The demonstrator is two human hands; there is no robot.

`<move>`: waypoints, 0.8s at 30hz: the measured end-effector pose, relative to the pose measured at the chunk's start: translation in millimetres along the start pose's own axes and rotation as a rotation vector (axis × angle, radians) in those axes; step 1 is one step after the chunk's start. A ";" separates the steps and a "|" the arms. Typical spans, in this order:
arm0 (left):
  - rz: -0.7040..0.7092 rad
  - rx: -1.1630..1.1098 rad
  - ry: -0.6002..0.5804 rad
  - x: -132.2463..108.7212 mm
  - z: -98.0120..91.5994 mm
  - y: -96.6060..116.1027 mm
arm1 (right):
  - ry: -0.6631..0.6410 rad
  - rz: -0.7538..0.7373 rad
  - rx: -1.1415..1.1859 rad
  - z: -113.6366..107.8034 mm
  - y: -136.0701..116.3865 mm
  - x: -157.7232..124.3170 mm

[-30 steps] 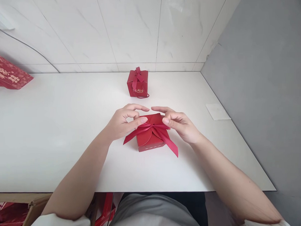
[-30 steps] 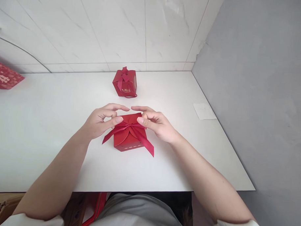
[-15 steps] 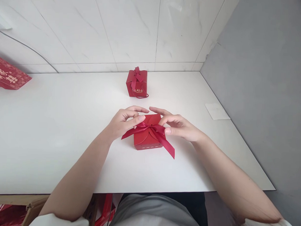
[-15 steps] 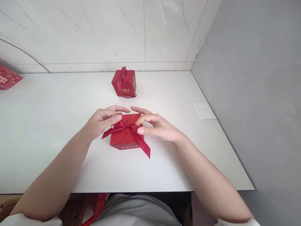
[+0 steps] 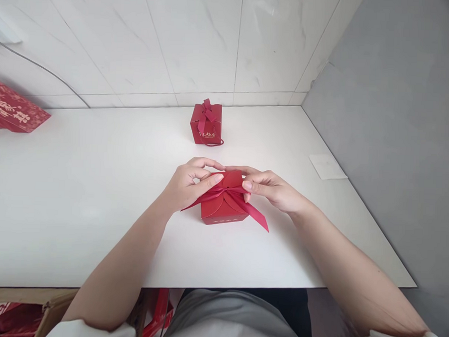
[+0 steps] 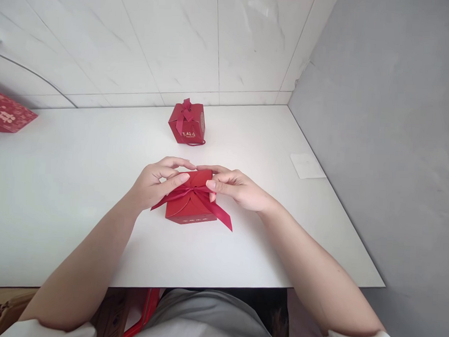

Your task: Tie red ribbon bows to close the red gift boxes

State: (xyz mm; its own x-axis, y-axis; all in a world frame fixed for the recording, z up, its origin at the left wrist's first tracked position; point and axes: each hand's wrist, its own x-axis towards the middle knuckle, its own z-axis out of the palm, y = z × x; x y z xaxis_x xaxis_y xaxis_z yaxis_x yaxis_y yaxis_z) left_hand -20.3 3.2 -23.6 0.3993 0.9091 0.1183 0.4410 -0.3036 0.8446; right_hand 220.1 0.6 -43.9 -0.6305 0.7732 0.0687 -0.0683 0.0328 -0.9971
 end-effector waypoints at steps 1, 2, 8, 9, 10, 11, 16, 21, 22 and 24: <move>0.006 0.014 -0.001 -0.1 -0.2 -0.3 | -0.002 -0.002 -0.003 -0.1 -0.4 -0.1; 0.012 0.027 -0.002 -0.1 -0.6 -0.6 | -0.007 -0.005 -0.006 -0.3 -0.7 -0.2; 0.018 0.035 -0.020 -0.2 -2.0 -0.2 | -0.007 -0.003 -0.030 -2.2 -0.5 -0.1; 0.014 0.030 -0.023 -0.1 -2.2 0.1 | -0.006 -0.003 -0.030 -2.5 -0.3 -0.1; 0.011 0.025 -0.025 0.0 -2.4 0.3 | -0.007 -0.005 -0.029 -2.8 -0.1 0.0; 0.008 0.018 -0.027 0.1 -2.6 0.4 | -0.009 -0.007 -0.028 -3.0 0.1 -0.1; -0.022 -0.031 -0.016 1.3 -2.6 -1.6 | -0.002 -0.016 -0.024 -4.4 0.9 -0.4; -0.101 -0.309 -0.038 2.4 2.7 -3.9 | 0.107 -0.063 -0.007 -5.6 7.5 2.2; -0.099 -0.344 -0.035 2.4 4.3 -4.0 | 0.134 -0.072 0.009 -5.2 9.7 3.3; -0.102 -0.362 -0.039 1.9 7.2 -3.9 | 0.174 -0.072 0.057 -3.5 14.4 5.9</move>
State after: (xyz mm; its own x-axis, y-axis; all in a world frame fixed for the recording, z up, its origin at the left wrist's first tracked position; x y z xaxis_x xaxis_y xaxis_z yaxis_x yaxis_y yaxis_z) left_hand -15.5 4.1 -30.5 0.4014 0.9158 0.0096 0.1705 -0.0850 0.9817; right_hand 218.2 7.8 -58.0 -0.4797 0.8680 0.1281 -0.1555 0.0595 -0.9860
